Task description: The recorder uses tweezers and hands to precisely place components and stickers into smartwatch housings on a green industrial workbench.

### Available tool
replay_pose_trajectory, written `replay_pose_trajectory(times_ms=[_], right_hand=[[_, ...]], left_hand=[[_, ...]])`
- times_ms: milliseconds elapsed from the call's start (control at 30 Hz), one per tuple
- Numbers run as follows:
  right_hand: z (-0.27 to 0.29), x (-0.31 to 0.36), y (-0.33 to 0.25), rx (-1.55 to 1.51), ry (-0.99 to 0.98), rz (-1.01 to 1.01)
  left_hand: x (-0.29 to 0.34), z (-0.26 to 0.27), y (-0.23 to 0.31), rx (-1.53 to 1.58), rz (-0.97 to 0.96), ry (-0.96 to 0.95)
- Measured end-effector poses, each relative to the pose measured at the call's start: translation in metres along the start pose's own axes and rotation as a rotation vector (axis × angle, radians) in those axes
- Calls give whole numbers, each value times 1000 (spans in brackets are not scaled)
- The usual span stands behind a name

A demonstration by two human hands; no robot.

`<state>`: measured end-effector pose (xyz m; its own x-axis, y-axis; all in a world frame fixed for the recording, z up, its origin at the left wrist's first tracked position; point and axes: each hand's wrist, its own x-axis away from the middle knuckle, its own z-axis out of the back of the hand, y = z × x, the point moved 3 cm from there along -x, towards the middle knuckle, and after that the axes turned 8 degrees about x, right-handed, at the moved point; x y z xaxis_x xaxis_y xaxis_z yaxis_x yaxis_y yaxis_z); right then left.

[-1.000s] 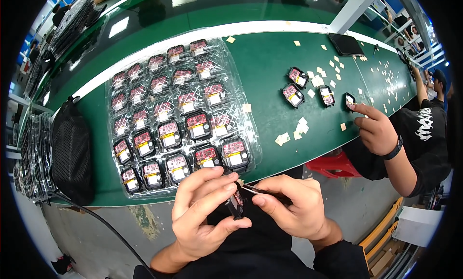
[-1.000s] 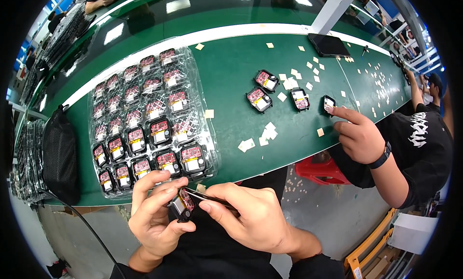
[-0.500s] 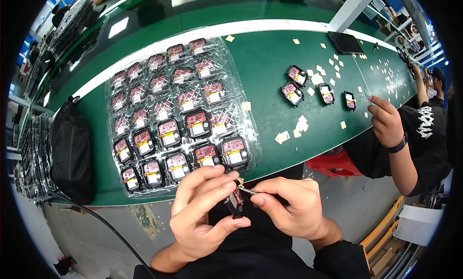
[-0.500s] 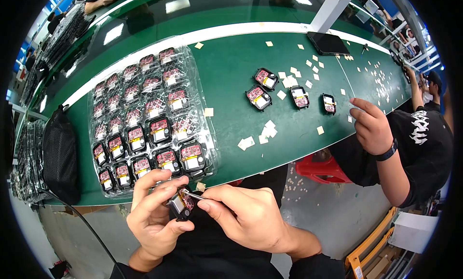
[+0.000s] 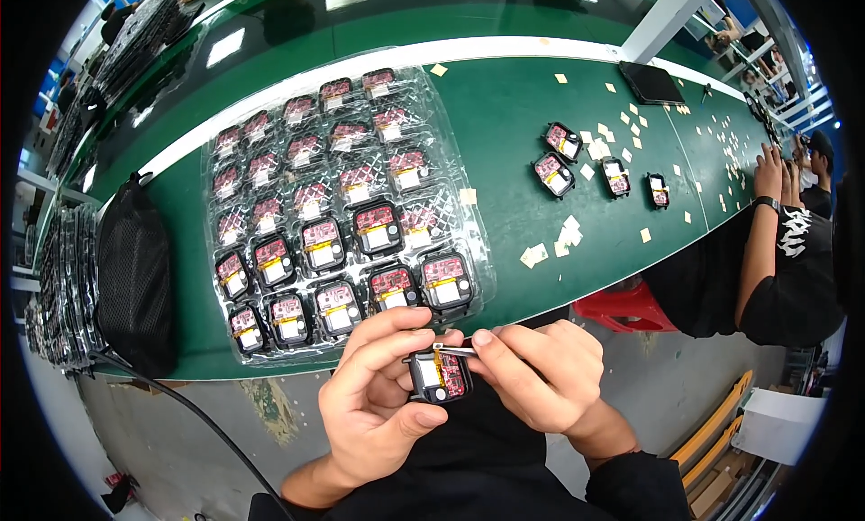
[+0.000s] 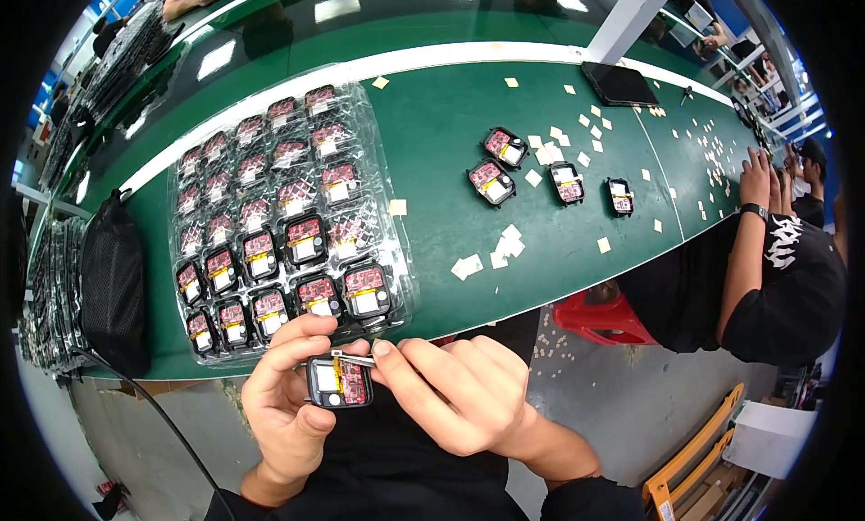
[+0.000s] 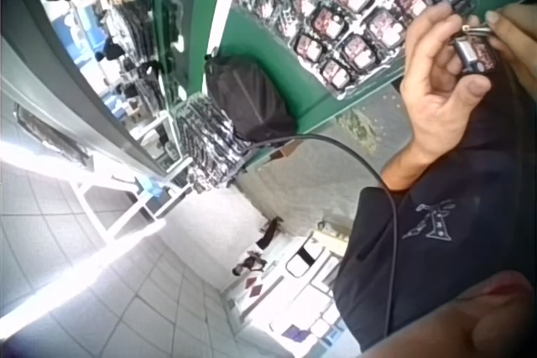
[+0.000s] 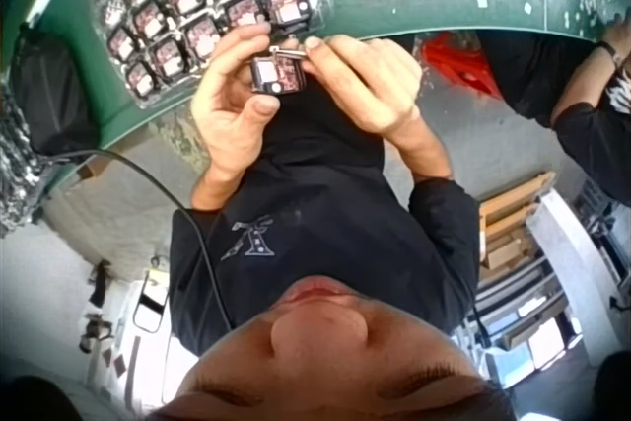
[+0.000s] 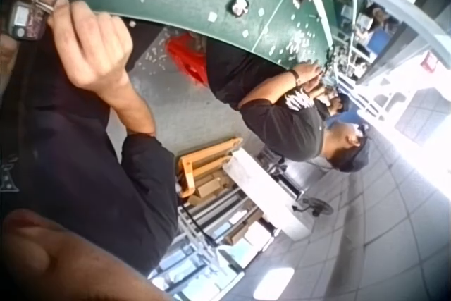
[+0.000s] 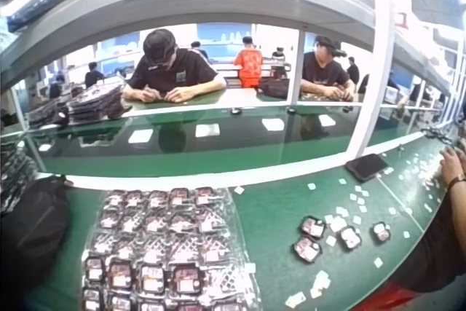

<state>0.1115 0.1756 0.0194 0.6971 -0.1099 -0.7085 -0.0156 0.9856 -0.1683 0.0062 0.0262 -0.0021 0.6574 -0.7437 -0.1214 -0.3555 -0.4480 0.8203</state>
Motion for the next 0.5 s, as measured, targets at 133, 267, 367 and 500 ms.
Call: replay_pose_trajectory(times_ms=[133,267,367,500], right_hand=[[1,1,0,19,5,10],[1,2,-1,13,0,22],[1,2,-2,9,2,16],[1,1,-1,4,-1,12]], left_hand=[[0,-1,0,-3,8,-15],[1,0,0,7,5,-27],[1,0,1,1,12,-26],[0,-1,1,-3,15,-32]])
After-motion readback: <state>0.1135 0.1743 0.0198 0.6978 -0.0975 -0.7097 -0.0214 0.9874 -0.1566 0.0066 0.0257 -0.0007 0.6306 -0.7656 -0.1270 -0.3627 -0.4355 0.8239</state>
